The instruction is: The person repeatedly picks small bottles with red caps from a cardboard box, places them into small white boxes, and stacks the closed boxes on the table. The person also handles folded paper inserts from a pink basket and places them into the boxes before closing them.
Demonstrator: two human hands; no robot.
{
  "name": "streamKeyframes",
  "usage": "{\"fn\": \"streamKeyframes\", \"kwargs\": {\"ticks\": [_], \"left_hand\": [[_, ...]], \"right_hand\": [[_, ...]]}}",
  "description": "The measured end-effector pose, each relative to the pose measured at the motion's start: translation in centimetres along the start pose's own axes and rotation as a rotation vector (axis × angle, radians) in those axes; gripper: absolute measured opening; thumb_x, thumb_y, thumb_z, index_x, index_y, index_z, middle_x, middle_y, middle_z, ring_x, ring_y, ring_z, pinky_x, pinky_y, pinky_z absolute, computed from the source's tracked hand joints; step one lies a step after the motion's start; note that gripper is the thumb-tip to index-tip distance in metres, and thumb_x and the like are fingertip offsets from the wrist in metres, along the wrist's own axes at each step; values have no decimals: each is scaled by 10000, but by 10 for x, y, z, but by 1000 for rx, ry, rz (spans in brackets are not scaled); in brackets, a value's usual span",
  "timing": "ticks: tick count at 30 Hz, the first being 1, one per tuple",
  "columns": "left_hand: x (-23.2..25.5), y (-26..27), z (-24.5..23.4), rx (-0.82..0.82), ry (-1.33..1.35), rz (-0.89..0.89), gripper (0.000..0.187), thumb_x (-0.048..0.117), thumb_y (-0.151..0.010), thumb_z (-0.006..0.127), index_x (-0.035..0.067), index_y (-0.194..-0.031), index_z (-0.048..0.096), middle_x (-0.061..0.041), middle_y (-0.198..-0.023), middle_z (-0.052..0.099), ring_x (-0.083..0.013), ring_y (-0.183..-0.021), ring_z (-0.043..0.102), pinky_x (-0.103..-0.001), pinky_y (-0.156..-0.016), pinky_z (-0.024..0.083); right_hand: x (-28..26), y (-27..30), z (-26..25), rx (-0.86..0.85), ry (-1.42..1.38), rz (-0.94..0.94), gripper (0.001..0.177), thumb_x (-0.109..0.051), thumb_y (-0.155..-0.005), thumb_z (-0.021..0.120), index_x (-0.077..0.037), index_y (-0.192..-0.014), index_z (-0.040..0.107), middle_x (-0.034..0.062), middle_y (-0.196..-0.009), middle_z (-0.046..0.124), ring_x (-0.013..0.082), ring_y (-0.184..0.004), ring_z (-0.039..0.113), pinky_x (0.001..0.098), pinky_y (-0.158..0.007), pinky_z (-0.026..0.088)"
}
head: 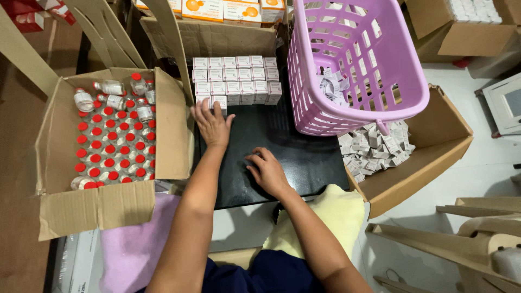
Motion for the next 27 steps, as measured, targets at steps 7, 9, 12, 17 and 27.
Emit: {"fn": "streamKeyframes", "kwargs": {"ticks": [7,9,12,17,27], "left_hand": [[109,-42,-65,-9,443,27,600,436,-934,791,108,-1373,547,-220,-1520,399,-440,-1407,370,-584,-1182,325],[152,-58,-81,-25,643,202,541,393,-961,753,149,-1403,557,-145,-1521,460,-385,-1460,366,-569,-1232,313],[202,-70,-108,1,703,468,572,398,-927,746,106,-1387,574,-109,-1486,503,-322,-1447,357,-590,-1197,281],[222,-66,-133,-148,761,430,411,218,-917,763,66,-1275,634,-116,-1335,589,-334,-1435,453,-432,-1127,462],[212,15,-166,-89,733,560,331,166,-887,780,69,-1186,677,-96,-1223,649,-292,-1305,581,-360,-935,579]], "right_hand": [[22,-1,-1,145,50,-34,262,-90,-835,763,-34,-1082,694,158,-1195,633,378,-1111,613,450,-930,519],[31,0,-6,266,55,-41,281,-59,-805,750,-4,-1071,677,183,-1164,643,399,-1093,606,463,-938,509],[35,2,-23,541,-12,-73,296,-7,-803,704,31,-1092,654,216,-1133,657,412,-1081,614,462,-955,494],[17,25,-89,942,-77,-4,105,56,-939,640,6,-1030,639,148,-1015,656,304,-972,647,370,-919,521],[53,-37,-255,457,333,-50,75,-47,-905,696,-61,-975,718,124,-956,702,323,-896,680,425,-788,535]]}}
Point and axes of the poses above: each hand's wrist, its own y-axis away from the middle knuckle, its own z-axis out of the palm, x = y × z, the point moved 2 cm from there along -y, towards the middle knuckle
